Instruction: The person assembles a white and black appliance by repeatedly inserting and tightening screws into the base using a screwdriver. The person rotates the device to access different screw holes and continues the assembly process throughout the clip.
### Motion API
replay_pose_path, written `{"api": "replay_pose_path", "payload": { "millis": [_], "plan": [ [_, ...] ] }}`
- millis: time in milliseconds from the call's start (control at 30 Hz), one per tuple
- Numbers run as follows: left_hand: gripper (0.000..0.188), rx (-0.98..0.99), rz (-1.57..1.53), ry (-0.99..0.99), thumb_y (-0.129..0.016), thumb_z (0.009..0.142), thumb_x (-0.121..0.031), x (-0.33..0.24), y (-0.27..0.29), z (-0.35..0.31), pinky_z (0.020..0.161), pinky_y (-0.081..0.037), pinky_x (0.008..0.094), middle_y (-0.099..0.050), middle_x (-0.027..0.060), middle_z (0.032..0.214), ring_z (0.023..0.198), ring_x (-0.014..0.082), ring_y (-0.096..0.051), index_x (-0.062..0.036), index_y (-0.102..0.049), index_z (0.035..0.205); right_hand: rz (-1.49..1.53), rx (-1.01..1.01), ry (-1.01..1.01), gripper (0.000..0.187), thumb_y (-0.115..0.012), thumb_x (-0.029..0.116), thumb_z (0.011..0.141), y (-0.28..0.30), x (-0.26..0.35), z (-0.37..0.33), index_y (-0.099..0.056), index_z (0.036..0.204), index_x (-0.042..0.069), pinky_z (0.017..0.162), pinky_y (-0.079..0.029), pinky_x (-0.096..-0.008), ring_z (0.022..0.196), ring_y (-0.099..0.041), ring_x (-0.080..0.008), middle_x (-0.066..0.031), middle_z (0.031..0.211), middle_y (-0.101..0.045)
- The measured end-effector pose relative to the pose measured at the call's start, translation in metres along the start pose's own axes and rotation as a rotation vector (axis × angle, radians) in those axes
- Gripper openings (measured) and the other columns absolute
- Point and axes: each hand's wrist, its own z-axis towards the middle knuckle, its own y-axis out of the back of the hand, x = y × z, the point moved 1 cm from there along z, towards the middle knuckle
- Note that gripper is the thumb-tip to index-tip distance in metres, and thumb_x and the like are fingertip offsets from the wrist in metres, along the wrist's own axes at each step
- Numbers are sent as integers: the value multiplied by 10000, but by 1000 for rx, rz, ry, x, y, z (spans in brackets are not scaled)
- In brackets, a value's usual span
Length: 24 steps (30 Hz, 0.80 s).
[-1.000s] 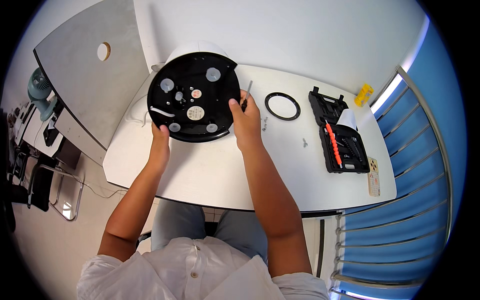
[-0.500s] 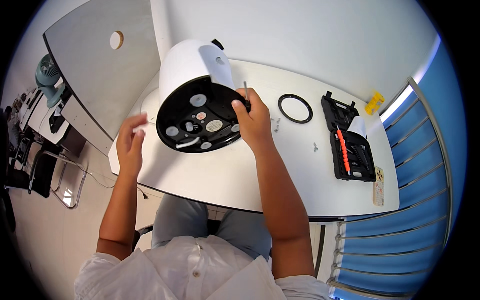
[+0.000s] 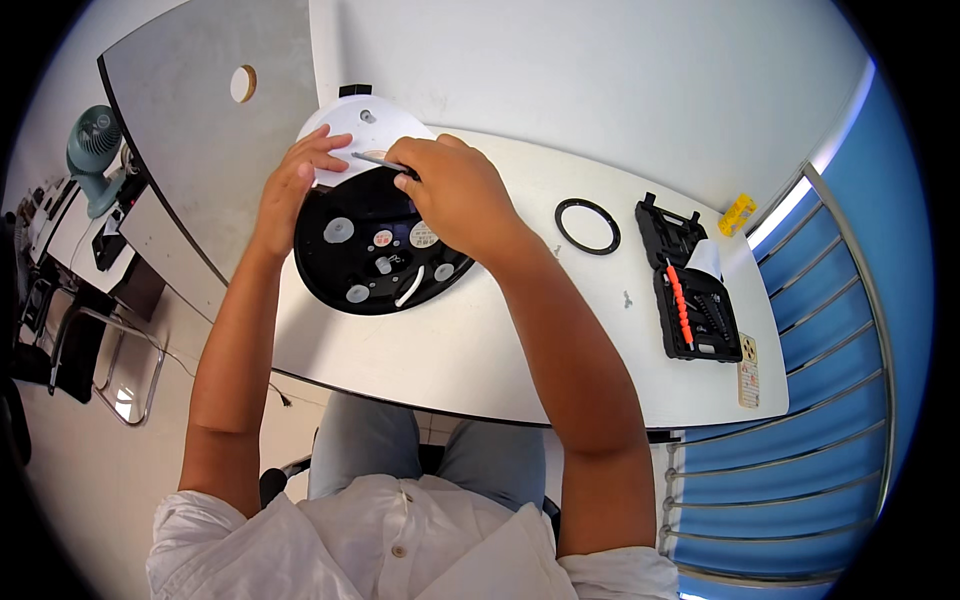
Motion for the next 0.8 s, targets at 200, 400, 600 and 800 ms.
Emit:
{"api": "replay_pose_path", "payload": {
  "millis": [200, 400, 600, 800],
  "plan": [
    [441, -130, 72, -75, -378, 967, -362, 17, -14, -25, 1069, -270, 464, -655, 97, 1124, 1272, 345, -433, -51, -674, 868, -36, -218, 235, 221, -655, 44, 788, -29, -14, -17, -658, 999, 108, 838, -441, -397, 926, -564, -248, -19, 971, -661],
    [518, -209, 35, -111, -349, 982, -447, 23, -18, -37, 1072, -283, 481, -635, 140, 1143, 1273, 379, -422, -51, -660, 861, 258, -474, -149, 244, -576, 47, 856, 16, -76, -66, -641, 1091, 60, 792, -469, -270, 945, -586, -171, -58, 1021, -655],
    [516, -311, 96, -81, -369, 978, -458, 26, -44, -48, 1096, -246, 472, -581, 155, 1258, 1325, 364, -375, -46, -666, 883, 78, -239, -646, 174, -581, 119, 843, 43, -210, -129, -668, 954, 17, 661, -467, -262, 673, -590, -128, -39, 734, -649],
    [400, -228, 113, -99, -455, 961, -369, 31, -38, -45, 1114, -212, 471, -524, 187, 1339, 1371, 352, -327, -34, -658, 880, 217, -326, -746, 148, -591, 74, 828, 71, -231, -163, -682, 928, 14, 575, -427, -235, 625, -524, -84, -11, 749, -640]
  ]
}}
